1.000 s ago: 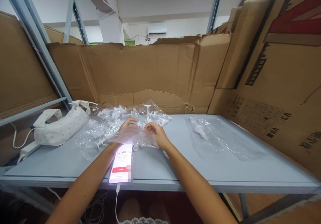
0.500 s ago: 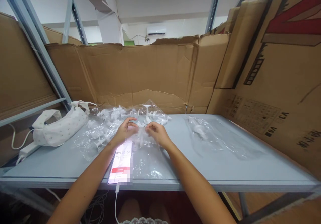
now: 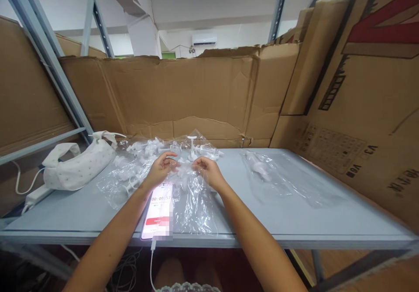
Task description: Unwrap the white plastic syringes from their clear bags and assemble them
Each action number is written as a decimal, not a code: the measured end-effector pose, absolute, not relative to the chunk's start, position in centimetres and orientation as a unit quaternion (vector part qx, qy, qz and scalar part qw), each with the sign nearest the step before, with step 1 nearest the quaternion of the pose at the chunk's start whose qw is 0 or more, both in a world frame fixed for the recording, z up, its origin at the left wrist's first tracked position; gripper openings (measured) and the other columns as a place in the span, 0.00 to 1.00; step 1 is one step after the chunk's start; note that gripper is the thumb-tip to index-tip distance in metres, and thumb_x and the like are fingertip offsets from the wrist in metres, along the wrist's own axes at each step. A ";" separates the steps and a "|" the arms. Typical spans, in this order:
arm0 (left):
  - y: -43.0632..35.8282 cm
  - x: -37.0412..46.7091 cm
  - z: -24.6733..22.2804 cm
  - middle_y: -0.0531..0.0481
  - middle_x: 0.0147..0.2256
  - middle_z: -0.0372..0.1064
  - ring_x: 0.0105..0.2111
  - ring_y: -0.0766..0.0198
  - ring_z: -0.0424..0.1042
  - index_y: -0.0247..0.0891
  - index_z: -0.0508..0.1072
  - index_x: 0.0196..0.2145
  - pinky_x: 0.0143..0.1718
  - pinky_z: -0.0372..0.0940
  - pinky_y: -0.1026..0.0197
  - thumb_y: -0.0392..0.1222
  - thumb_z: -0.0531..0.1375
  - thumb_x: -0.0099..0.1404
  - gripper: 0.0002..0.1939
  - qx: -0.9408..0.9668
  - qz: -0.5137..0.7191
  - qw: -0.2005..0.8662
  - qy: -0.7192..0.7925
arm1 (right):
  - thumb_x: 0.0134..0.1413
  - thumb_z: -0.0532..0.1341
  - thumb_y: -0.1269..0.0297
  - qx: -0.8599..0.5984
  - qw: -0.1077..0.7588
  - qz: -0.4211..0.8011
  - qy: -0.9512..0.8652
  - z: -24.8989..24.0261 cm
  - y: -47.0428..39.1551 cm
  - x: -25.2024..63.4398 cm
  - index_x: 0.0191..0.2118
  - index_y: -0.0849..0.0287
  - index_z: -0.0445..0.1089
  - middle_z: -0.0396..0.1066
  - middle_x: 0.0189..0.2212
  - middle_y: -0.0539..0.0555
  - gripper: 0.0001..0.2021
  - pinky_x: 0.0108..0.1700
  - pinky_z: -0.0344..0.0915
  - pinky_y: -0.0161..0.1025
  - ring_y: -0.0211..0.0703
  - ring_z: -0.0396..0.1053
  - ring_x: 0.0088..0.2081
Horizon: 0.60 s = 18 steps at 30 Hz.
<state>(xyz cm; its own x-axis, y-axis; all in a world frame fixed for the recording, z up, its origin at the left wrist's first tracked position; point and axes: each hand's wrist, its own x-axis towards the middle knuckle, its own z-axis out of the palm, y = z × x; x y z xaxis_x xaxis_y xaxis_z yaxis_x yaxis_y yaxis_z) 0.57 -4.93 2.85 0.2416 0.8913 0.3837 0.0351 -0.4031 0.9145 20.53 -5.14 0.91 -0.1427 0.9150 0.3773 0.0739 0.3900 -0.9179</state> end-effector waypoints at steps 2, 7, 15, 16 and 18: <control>-4.9 0.5 2.9 0.49 0.30 0.71 0.27 0.67 0.72 0.36 0.67 0.40 0.33 0.67 0.62 0.40 0.59 0.59 0.11 0.665 0.511 0.412 0.357 | 0.41 0.65 0.55 -0.385 0.530 0.403 -0.639 0.9 -5.1 20.5 0.26 0.59 0.66 0.65 0.22 0.48 0.12 0.30 0.60 0.37 0.37 0.63 0.25; -4.9 0.2 2.7 0.45 0.36 0.74 0.32 0.62 0.74 0.38 0.65 0.48 0.36 0.67 0.57 0.42 0.58 0.61 0.18 0.702 0.474 0.367 0.384 | 0.39 0.66 0.54 -0.385 0.539 0.405 -0.630 1.0 -5.1 20.5 0.26 0.59 0.67 0.66 0.23 0.49 0.14 0.30 0.63 0.38 0.37 0.63 0.25; -6.6 0.3 3.3 0.43 0.60 0.56 0.59 0.52 0.57 0.44 0.64 0.55 0.58 0.53 0.48 0.49 0.62 0.58 0.28 0.848 0.428 0.071 0.305 | 0.41 0.65 0.55 -0.411 0.532 0.385 -0.632 0.8 -4.8 20.8 0.26 0.58 0.65 0.66 0.23 0.49 0.12 0.30 0.62 0.39 0.38 0.63 0.24; -6.7 0.4 3.2 0.43 0.59 0.59 0.58 0.51 0.58 0.44 0.66 0.54 0.58 0.53 0.47 0.50 0.63 0.57 0.27 0.851 0.431 0.053 0.295 | 0.42 0.64 0.56 -0.414 0.527 0.383 -0.636 0.7 -4.8 20.8 0.26 0.58 0.65 0.65 0.23 0.49 0.12 0.29 0.62 0.38 0.37 0.62 0.24; -6.8 0.6 3.0 0.43 0.52 0.67 0.52 0.52 0.64 0.43 0.71 0.47 0.55 0.56 0.48 0.50 0.63 0.56 0.21 0.848 0.449 0.040 0.279 | 0.43 0.63 0.58 -0.412 0.520 0.375 -0.647 0.5 -4.8 20.8 0.26 0.58 0.65 0.64 0.22 0.48 0.10 0.29 0.60 0.37 0.37 0.61 0.24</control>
